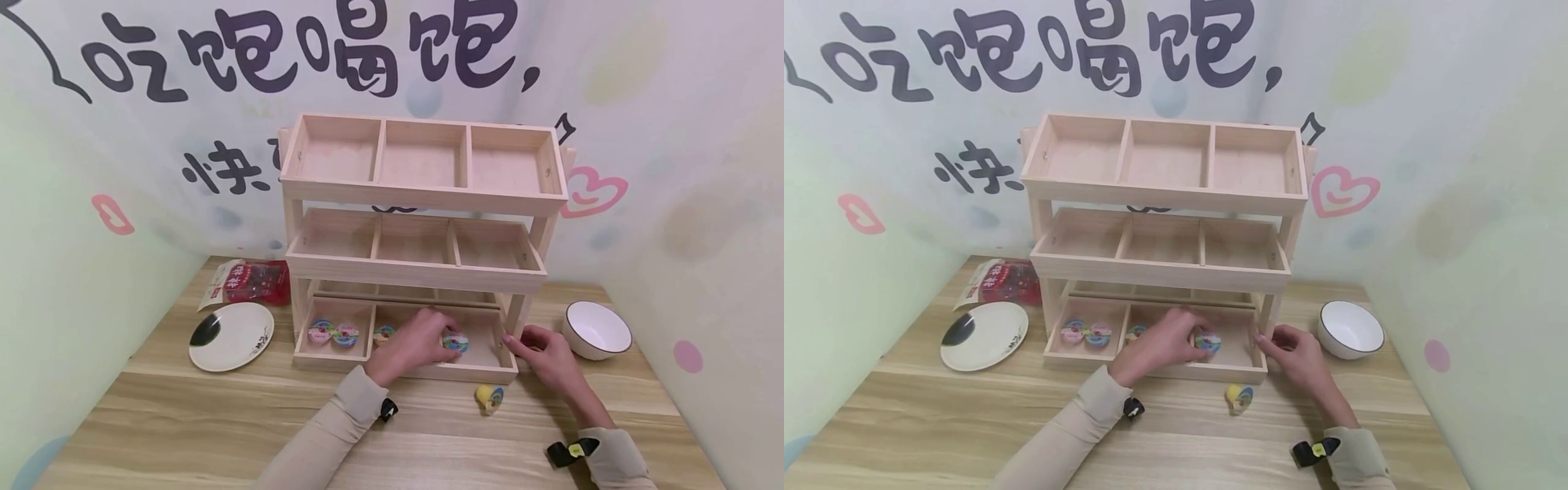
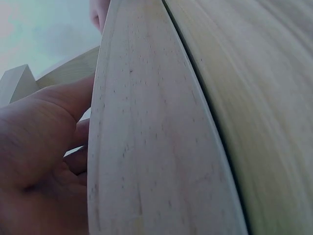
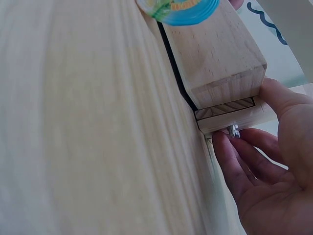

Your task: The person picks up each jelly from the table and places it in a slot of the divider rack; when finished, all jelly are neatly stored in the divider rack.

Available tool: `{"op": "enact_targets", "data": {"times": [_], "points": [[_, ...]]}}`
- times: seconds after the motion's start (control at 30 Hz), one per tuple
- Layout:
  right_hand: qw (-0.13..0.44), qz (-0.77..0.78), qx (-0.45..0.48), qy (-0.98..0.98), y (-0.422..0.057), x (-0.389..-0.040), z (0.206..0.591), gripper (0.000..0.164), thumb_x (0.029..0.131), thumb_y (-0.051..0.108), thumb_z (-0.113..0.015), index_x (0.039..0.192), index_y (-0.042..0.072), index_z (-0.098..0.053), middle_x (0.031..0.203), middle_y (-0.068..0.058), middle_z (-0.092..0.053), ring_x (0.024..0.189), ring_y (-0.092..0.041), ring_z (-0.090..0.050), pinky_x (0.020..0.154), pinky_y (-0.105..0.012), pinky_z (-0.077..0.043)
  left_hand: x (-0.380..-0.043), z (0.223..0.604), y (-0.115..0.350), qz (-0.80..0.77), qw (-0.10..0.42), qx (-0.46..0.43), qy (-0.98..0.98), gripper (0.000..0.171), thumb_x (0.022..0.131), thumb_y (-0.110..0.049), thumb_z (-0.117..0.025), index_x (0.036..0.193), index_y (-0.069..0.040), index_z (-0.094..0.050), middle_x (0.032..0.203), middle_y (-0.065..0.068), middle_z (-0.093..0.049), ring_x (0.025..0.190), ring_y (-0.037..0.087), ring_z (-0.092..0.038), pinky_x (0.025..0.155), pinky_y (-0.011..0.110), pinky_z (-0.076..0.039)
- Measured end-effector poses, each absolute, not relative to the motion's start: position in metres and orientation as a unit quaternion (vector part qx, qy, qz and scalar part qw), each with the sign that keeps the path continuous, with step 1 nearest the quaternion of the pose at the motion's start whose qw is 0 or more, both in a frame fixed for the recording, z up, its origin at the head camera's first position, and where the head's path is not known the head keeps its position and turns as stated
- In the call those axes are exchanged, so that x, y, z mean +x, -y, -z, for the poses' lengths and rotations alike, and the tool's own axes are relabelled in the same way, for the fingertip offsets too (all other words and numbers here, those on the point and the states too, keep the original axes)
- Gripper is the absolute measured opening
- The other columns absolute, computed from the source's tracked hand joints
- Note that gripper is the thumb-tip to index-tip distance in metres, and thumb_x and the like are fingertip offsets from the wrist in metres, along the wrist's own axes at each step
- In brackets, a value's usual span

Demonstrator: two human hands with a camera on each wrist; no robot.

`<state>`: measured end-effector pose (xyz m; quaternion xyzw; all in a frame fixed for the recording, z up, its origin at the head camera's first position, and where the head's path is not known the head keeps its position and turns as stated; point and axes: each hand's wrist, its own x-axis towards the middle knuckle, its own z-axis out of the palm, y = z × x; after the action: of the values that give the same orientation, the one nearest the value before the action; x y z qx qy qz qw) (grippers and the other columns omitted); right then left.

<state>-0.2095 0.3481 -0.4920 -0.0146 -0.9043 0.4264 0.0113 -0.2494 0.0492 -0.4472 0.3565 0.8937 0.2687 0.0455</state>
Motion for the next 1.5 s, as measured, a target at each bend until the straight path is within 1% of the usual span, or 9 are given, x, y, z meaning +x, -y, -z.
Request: {"op": "enact_targets", "data": {"times": [0.2,0.4,0.63,0.7,0.9,1.0,1.2,1.4,1.5], "points": [[0.013,-0.425,-0.018,0.905,-0.3473,-0.2097,0.4925,0.053,0.099,0.054,-0.076,0.127,0.010,-0.075,0.121,-0.012,-0.077,0.104,-0.017,-0.065,0.083,-0.020,-0.055,-0.2483,0.4458,-0.0493,-0.274,0.063,0.337,-0.899,0.037,0.093,-0.029,-0.088,0.122,-0.008,-0.079,0.108,0.000,-0.077,0.090,0.007,-0.060,0.074,0.017,-0.052],[0.013,-0.427,-0.017,0.904,-0.3467,-0.2093,0.4915,0.054,0.099,0.054,-0.076,0.129,0.009,-0.074,0.122,-0.012,-0.077,0.106,-0.018,-0.065,0.083,-0.020,-0.055,-0.2466,0.4442,-0.0502,-0.266,0.057,0.340,-0.900,0.034,0.094,-0.027,-0.087,0.122,-0.009,-0.080,0.105,0.000,-0.077,0.092,0.010,-0.059,0.078,0.021,-0.051],[0.006,-0.427,-0.023,0.904,-0.3467,-0.2076,0.4909,0.059,0.099,0.055,-0.075,0.134,0.008,-0.072,0.128,-0.014,-0.076,0.114,-0.023,-0.066,0.086,-0.017,-0.054,-0.2424,0.4406,-0.0500,-0.264,0.074,0.330,-0.903,0.039,0.095,-0.027,-0.085,0.127,-0.007,-0.078,0.115,0.003,-0.075,0.106,0.015,-0.056,0.081,0.024,-0.047],[0.004,-0.427,-0.024,0.904,-0.3466,-0.2073,0.4907,0.060,0.099,0.055,-0.075,0.136,0.008,-0.072,0.129,-0.015,-0.075,0.115,-0.024,-0.066,0.086,-0.017,-0.054,-0.2420,0.4399,-0.0501,-0.265,0.076,0.329,-0.903,0.037,0.096,-0.027,-0.085,0.126,-0.006,-0.078,0.115,0.003,-0.075,0.105,0.015,-0.056,0.080,0.023,-0.047],[0.004,-0.430,-0.025,0.903,-0.3465,-0.2075,0.4898,0.060,0.099,0.056,-0.075,0.135,0.008,-0.072,0.129,-0.015,-0.075,0.114,-0.024,-0.066,0.086,-0.017,-0.054,-0.2431,0.4387,-0.0505,-0.269,0.079,0.334,-0.900,0.029,0.096,-0.023,-0.084,0.118,-0.006,-0.079,0.106,0.004,-0.074,0.094,0.012,-0.054,0.072,0.021,-0.047],[0.004,-0.428,-0.025,0.903,-0.3463,-0.2078,0.4897,0.059,0.099,0.056,-0.075,0.134,0.009,-0.073,0.127,-0.014,-0.076,0.112,-0.023,-0.065,0.085,-0.018,-0.055,-0.2428,0.4390,-0.0505,-0.263,0.077,0.332,-0.903,0.030,0.096,-0.024,-0.084,0.119,-0.006,-0.079,0.109,0.004,-0.075,0.099,0.013,-0.055,0.077,0.023,-0.047],[0.005,-0.424,-0.024,0.905,-0.3472,-0.2085,0.4913,0.059,0.099,0.057,-0.074,0.134,0.008,-0.072,0.127,-0.014,-0.076,0.113,-0.023,-0.065,0.086,-0.018,-0.055,-0.2414,0.4395,-0.0510,-0.259,0.082,0.316,-0.909,0.034,0.096,-0.025,-0.084,0.125,-0.007,-0.078,0.119,0.004,-0.073,0.114,0.018,-0.057,0.089,0.027,-0.052],[0.007,-0.425,-0.019,0.905,-0.3464,-0.2082,0.4900,0.057,0.100,0.055,-0.075,0.133,0.008,-0.073,0.127,-0.014,-0.076,0.114,-0.023,-0.067,0.087,-0.017,-0.054,-0.2412,0.4398,-0.0511,-0.260,0.081,0.318,-0.908,0.032,0.096,-0.025,-0.084,0.123,-0.008,-0.078,0.119,0.004,-0.073,0.113,0.017,-0.056,0.089,0.027,-0.053],[0.008,-0.425,-0.020,0.905,-0.3466,-0.2081,0.4902,0.057,0.100,0.055,-0.075,0.132,0.008,-0.073,0.126,-0.014,-0.077,0.113,-0.023,-0.066,0.086,-0.018,-0.055,-0.2411,0.4394,-0.0508,-0.262,0.081,0.324,-0.906,0.032,0.096,-0.025,-0.084,0.122,-0.007,-0.078,0.116,0.004,-0.073,0.107,0.015,-0.057,0.084,0.024,-0.053]]}}
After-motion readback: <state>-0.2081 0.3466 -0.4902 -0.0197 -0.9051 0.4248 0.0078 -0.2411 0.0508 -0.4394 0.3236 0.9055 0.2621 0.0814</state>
